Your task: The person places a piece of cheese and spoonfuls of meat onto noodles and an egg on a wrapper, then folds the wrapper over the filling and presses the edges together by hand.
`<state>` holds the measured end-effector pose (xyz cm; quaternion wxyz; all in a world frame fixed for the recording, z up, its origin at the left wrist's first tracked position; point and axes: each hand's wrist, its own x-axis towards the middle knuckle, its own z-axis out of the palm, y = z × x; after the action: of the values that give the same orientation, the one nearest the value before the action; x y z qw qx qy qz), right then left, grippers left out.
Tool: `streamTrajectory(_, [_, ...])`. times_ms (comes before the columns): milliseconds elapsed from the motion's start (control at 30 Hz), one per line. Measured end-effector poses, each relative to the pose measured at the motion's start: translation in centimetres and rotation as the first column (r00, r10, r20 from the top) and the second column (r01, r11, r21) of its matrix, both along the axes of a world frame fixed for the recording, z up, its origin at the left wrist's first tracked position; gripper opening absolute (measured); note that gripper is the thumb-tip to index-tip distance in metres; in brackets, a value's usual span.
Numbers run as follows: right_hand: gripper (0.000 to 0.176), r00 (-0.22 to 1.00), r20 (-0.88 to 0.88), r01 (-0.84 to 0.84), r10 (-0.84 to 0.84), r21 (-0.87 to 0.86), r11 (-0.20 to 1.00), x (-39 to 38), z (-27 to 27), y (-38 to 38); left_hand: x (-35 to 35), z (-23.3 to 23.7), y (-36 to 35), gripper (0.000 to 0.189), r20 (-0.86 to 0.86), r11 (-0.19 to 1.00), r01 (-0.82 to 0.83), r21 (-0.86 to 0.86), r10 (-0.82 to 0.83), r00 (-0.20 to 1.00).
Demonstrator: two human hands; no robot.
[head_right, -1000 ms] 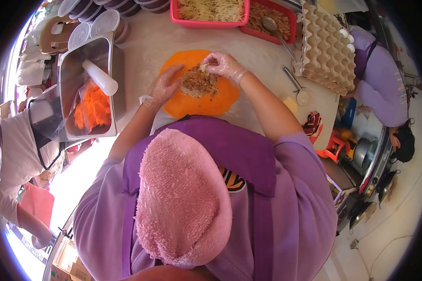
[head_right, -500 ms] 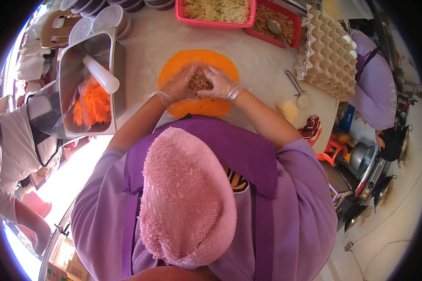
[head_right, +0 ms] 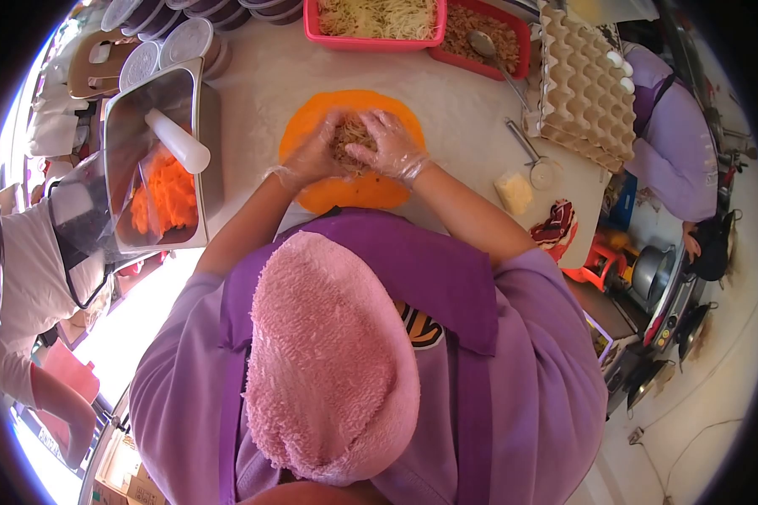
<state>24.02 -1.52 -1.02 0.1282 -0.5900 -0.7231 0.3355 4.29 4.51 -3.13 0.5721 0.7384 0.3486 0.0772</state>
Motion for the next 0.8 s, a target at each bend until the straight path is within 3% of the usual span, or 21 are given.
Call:
streamTrajectory(67, [0.086,0.993,-0.083,0.086,-0.086,0.002,0.996,0.1,-1.1,1.3,-0.8,0.4,-0.5,0.118,0.012,0.996,-0.038,0.081,0.037,0.999])
streamTrajectory(133, [0.085,0.999,-0.042,0.032,-0.032,-0.001,0.999,0.1,-1.7,2.2,-1.0,0.2,-0.6,0.119,0.027,0.984,-0.076,0.163,0.073,0.997])
streamTrajectory(200, [0.085,1.0,-0.005,-0.028,0.028,-0.007,1.0,-0.4,-2.1,2.4,-1.2,-0.1,-0.8,0.119,-0.149,0.943,-0.019,0.332,0.072,0.986])
streamTrajectory(300, [0.081,0.993,0.04,-0.112,0.11,0.044,0.993,-0.9,-2.3,2.4,-0.4,0.8,-0.7,0.113,-0.155,0.938,-0.073,0.34,0.132,0.979])
streamTrajectory(333, [0.08,0.988,-0.031,-0.151,0.153,0.057,0.987,-1.0,-2.1,2.4,-0.3,1.1,-0.4,0.113,-0.154,0.938,-0.075,0.338,0.134,0.979])
streamTrajectory(433, [0.077,0.973,-0.083,-0.21,0.217,0.089,0.974,-1.2,-1.8,2.2,0.0,1.7,0.2,0.112,-0.178,0.978,0.015,0.208,0.023,0.984])
streamTrajectory(533, [0.074,0.967,-0.067,-0.24,0.246,0.09,0.967,-1.1,-1.9,1.8,-0.2,1.2,-0.1,0.118,-0.215,0.966,0.051,0.253,0.005,0.977])
streamTrajectory(600, [0.073,0.964,-0.065,-0.251,0.256,0.077,0.965,-1.0,-1.7,1.7,-0.6,-0.8,-0.3,0.115,-0.123,0.913,0.046,0.406,0.004,0.992])
streamTrajectory(633, [0.069,0.95,-0.16,-0.257,0.269,0.091,0.962,-0.9,-1.6,1.7,-0.7,-1.4,-0.3,0.115,-0.122,0.913,0.047,0.406,0.003,0.993])
streamTrajectory(700, [0.066,0.926,-0.254,-0.261,0.28,0.105,0.959,-0.5,-1.5,1.7,-0.9,-2.7,-0.4,0.112,0.074,0.879,0.008,0.478,-0.049,0.996])
streamTrajectory(767, [0.057,0.896,-0.428,-0.097,0.115,0.064,0.993,0.5,-2.0,1.7,-0.9,-0.7,-0.7,0.111,0.0,0.893,0.027,0.449,-0.031,1.0])
streamTrajectory(800, [0.057,0.895,-0.431,-0.099,0.116,0.062,0.993,0.9,-2.0,1.3,-1.0,0.2,-0.8,0.11,-0.075,0.907,0.044,0.419,-0.014,0.997])
